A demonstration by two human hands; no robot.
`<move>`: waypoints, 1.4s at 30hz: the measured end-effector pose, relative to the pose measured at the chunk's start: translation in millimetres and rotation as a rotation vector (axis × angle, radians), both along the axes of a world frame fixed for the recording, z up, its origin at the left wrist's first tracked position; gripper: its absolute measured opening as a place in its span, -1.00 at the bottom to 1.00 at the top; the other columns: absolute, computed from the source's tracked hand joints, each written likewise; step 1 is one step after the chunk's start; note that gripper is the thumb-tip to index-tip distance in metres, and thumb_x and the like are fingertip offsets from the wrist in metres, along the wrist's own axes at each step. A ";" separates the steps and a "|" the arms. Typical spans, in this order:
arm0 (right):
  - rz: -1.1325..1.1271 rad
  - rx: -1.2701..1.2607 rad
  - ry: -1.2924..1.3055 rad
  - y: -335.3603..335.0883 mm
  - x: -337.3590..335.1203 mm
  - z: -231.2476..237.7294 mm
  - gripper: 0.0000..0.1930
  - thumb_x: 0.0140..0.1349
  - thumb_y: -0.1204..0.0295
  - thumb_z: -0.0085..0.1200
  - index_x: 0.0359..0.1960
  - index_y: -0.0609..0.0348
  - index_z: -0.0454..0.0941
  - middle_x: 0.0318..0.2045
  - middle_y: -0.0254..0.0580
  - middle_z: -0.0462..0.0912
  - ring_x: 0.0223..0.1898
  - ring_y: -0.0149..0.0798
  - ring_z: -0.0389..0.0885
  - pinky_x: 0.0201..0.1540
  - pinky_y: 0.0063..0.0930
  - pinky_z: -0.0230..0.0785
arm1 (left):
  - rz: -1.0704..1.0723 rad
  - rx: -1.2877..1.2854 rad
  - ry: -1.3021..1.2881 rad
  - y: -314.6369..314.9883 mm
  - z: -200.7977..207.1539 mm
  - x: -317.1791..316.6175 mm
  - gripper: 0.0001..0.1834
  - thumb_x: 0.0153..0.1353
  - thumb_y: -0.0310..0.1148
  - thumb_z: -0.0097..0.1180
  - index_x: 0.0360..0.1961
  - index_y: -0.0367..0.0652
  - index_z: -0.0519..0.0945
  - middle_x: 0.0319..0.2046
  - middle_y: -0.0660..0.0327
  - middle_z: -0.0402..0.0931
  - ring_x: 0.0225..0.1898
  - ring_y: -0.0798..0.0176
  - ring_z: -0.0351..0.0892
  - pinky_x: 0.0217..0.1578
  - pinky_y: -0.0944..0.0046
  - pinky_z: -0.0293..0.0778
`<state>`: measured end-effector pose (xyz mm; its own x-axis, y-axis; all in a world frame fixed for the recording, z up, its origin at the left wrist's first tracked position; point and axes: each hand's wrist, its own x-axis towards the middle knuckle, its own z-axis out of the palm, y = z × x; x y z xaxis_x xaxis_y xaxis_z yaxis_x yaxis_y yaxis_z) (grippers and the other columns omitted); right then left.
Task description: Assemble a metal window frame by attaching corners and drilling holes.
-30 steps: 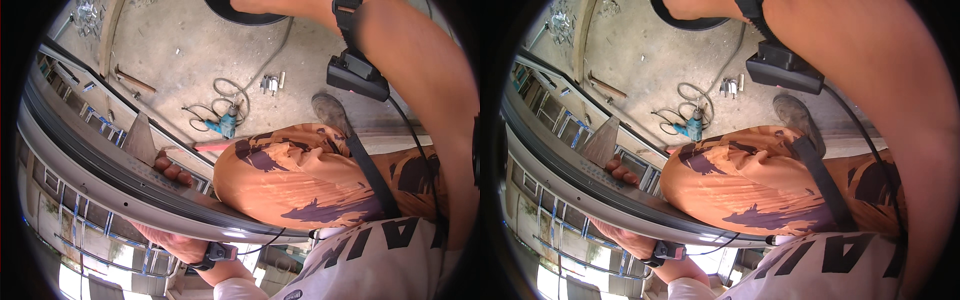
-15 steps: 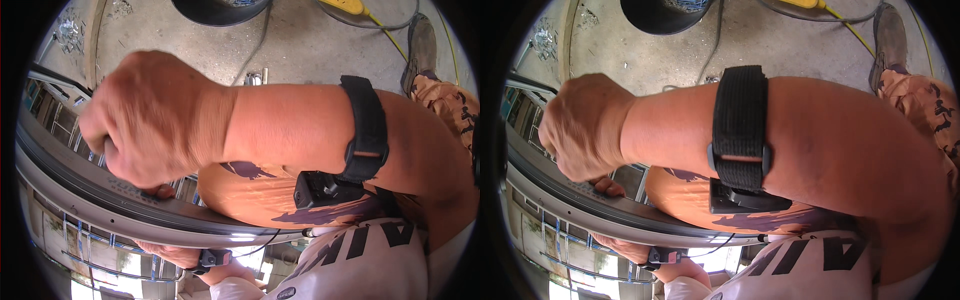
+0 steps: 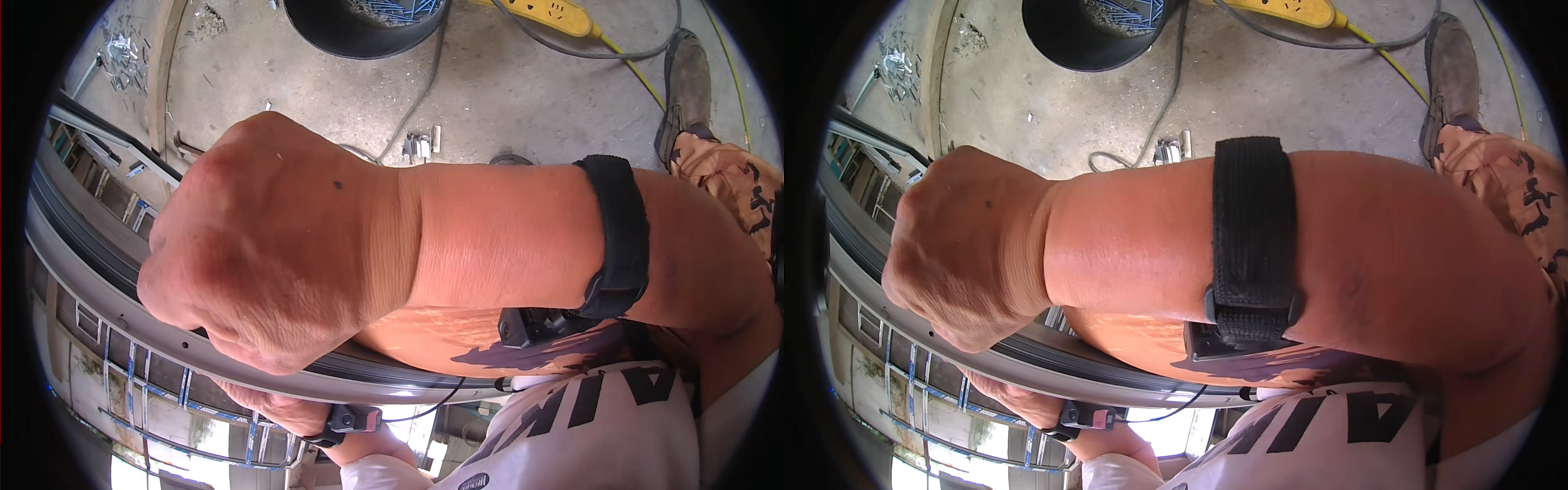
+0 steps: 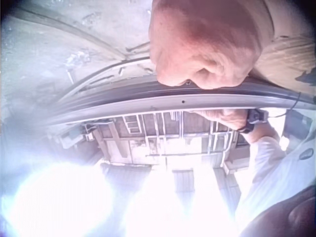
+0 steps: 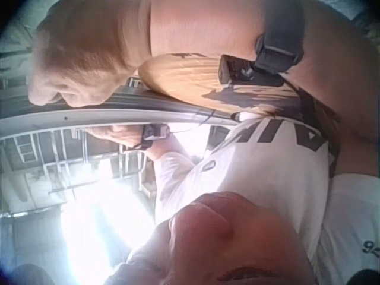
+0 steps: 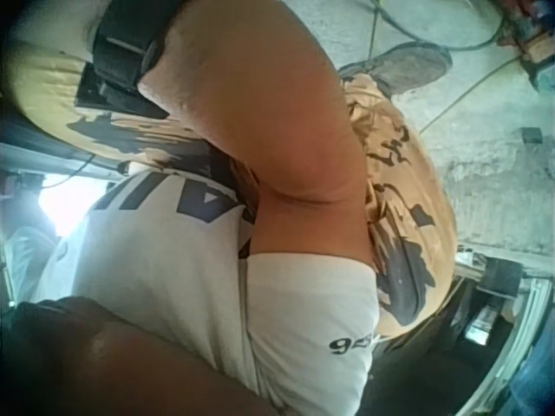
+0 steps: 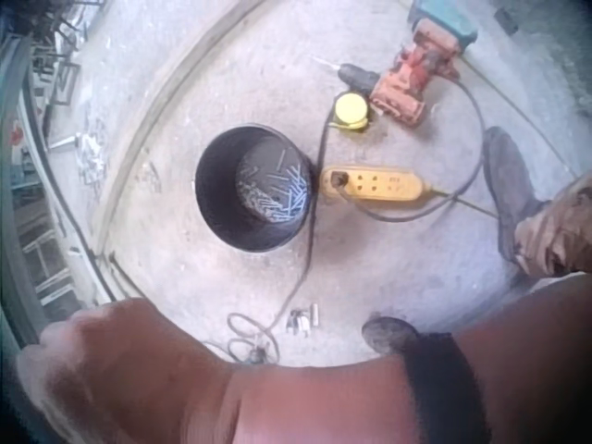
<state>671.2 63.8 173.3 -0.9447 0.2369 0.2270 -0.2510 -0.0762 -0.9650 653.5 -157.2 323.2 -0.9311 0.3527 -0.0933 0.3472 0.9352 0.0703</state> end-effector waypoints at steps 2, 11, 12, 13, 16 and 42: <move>0.008 -0.035 0.041 -0.3 -1.6 3.8 -0.86 -0.01 0.34 0.09 -0.44 -0.06 0.69 -0.48 -0.24 0.69 -0.36 -0.19 0.69 -0.33 -0.27 0.52 | 0.016 0.010 -0.013 2.6 1.9 0.3 0.02 0.11 0.35 0.08 0.36 -0.26 0.21 0.27 -0.06 0.25 0.23 0.07 0.30 0.20 0.03 0.20; 0.003 0.058 0.092 4.1 2.1 9.6 -0.86 0.01 0.30 0.13 -0.43 -0.04 0.70 -0.47 -0.24 0.69 -0.37 -0.20 0.70 -0.34 -0.29 0.52 | -0.032 0.215 -0.013 11.8 -10.5 -0.5 -0.03 0.07 0.17 0.25 0.35 -0.25 0.23 0.25 0.01 0.30 0.20 0.13 0.35 0.17 0.13 0.26; 0.005 0.069 0.088 3.4 4.5 6.1 -0.86 0.01 0.30 0.13 -0.43 -0.04 0.70 -0.47 -0.24 0.69 -0.37 -0.20 0.70 -0.34 -0.29 0.52 | -0.031 0.226 -0.017 13.4 -17.8 -0.9 -0.03 0.07 0.17 0.25 0.35 -0.25 0.23 0.25 0.01 0.30 0.20 0.13 0.35 0.17 0.13 0.26; -0.022 0.095 0.093 2.1 6.9 2.0 -0.87 0.02 0.30 0.13 -0.44 -0.02 0.69 -0.48 -0.25 0.68 -0.39 -0.21 0.70 -0.35 -0.29 0.52 | -0.004 0.224 -0.042 17.5 -24.5 -0.8 -0.03 0.08 0.19 0.23 0.35 -0.26 0.23 0.24 0.00 0.31 0.19 0.13 0.35 0.17 0.13 0.26; -0.068 0.183 0.136 -2.3 7.4 5.0 -0.88 0.02 0.33 0.14 -0.46 0.03 0.67 -0.53 -0.27 0.67 -0.42 -0.23 0.69 -0.38 -0.29 0.52 | 0.094 0.207 -0.095 32.2 -27.8 4.5 -0.04 0.11 0.22 0.17 0.33 -0.29 0.23 0.21 -0.01 0.34 0.17 0.13 0.37 0.17 0.12 0.27; 0.168 0.234 -0.235 18.1 -1.3 26.7 -0.88 -0.05 0.43 0.13 -0.50 0.16 0.67 -0.55 -0.09 0.67 -0.40 -0.06 0.71 -0.30 -0.24 0.55 | 0.933 1.594 -0.871 60.1 -53.3 -25.5 -0.57 0.26 -0.15 0.19 0.03 -0.22 0.54 -0.05 0.04 0.60 -0.08 0.04 0.63 -0.03 -0.04 0.59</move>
<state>669.9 81.9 200.0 -0.9987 0.0416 0.0290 -0.0233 0.1318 -0.9910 628.0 -97.1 269.8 -0.7294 0.0961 -0.6773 -0.6737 -0.2727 0.6869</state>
